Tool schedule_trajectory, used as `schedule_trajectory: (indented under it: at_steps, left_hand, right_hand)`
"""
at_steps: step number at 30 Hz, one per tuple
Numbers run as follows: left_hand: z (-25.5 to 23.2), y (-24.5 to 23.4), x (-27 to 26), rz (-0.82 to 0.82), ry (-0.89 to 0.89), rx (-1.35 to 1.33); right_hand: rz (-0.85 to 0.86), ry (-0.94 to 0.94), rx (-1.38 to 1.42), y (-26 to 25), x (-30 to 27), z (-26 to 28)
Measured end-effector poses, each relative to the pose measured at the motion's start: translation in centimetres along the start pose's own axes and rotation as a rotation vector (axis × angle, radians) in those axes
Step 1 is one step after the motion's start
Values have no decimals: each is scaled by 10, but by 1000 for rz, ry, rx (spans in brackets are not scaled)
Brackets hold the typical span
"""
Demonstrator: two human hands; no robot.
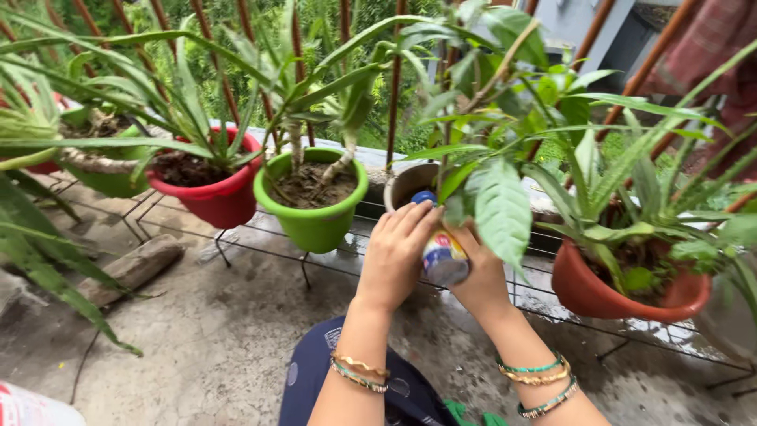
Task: The person applies liquid from a bottle to several potted plants on a balcony, touches the leaves and soil by hand, and shifts the positions of the pots on a wire rack.
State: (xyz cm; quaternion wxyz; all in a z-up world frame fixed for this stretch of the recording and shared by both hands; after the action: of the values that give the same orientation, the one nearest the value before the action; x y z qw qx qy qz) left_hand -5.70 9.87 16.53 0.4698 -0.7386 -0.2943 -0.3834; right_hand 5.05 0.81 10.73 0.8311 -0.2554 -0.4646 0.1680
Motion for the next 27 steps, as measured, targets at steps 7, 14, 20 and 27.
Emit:
schedule_trajectory:
  at_steps: [7, 14, 20, 27]
  left_hand:
    - [47, -51, -10, -251, -72, -6]
    - [131, -110, -51, -634, -369, -114]
    - [214, -108, -105, -972, -681, -599]
    - [222, -98, -107, -989, -744, -662]
  right_hand:
    - [-92, -328, 73, 17, 35, 70]
    - [75, -164, 101, 66, 54, 43]
    - [-32, -66, -30, 75, 53, 26]
    - [-82, -206, -423, 83, 43, 48]
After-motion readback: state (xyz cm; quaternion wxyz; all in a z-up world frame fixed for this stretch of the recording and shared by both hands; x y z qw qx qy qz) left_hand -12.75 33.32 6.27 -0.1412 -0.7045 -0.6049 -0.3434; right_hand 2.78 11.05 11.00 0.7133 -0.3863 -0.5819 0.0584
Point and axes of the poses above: each hand's wrist, its own x-axis towards the middle knuckle, its own y-axis out of the palm, z = x × y, the point moved 10 cm from there along x, towards the middle knuckle, and after that the axes turned 8 degrees about -x, right-handed, at the moved point
